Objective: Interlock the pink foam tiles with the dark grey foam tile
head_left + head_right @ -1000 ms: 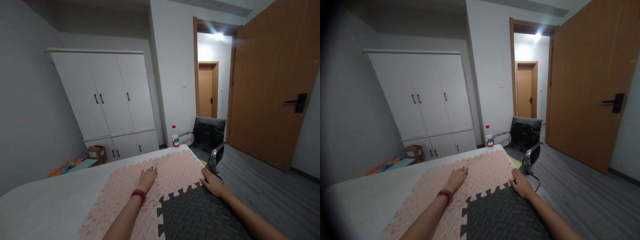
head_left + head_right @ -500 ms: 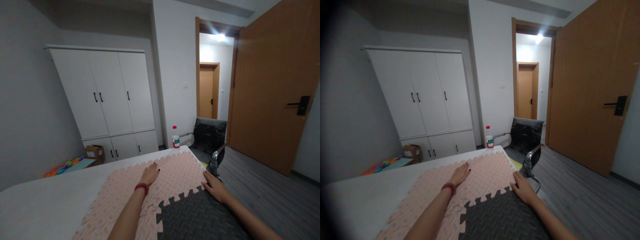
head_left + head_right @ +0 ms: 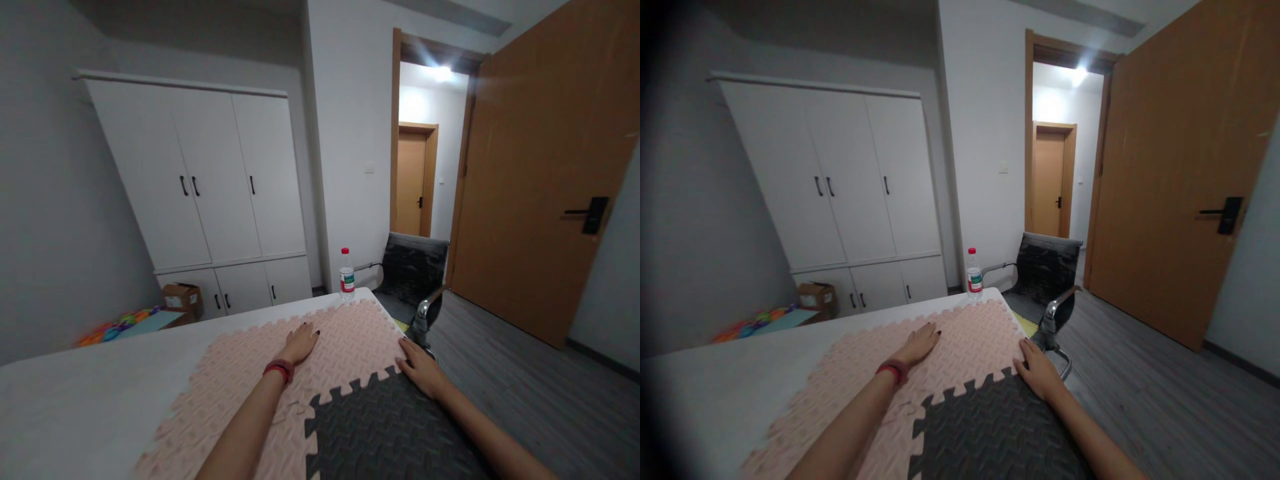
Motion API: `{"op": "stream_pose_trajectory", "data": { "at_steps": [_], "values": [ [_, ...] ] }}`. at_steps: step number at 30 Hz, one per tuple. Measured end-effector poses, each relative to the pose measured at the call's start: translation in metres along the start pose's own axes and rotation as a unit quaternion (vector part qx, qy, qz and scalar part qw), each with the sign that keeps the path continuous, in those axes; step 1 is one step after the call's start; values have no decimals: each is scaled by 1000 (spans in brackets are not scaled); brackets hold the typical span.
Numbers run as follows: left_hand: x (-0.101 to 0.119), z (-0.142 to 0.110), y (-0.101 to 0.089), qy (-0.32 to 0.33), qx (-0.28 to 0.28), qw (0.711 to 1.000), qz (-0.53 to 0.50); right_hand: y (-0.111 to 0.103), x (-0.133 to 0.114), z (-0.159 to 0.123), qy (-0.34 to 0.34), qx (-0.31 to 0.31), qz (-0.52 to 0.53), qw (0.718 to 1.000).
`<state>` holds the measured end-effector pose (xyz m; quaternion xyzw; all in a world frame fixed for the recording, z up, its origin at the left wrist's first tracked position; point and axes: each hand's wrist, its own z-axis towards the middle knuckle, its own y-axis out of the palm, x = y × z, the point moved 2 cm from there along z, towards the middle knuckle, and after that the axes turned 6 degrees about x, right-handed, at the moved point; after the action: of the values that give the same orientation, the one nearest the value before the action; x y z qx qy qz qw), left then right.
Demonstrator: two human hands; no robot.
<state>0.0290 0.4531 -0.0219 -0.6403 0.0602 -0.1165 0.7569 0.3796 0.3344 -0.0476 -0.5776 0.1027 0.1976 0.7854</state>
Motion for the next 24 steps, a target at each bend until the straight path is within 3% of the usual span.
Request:
{"op": "stream_pose_trajectory", "data": {
  "at_steps": [5,10,14,18,24],
  "values": [
    [6,-48,-1,56,2,998,15,5,5,-1,-4,10,-1,1000],
    [15,-54,-2,36,0,999,30,4,7,-2,4,-6,10,1000],
    [29,-59,-17,24,8,999,35,-2,4,-4,13,-12,9,1000],
    [48,-84,-29,28,4,999,26,-5,3,-6,17,-12,8,1000],
    [57,-119,-23,21,-15,1000,7,0,9,-5,17,-10,20,1000]
  ]
}}
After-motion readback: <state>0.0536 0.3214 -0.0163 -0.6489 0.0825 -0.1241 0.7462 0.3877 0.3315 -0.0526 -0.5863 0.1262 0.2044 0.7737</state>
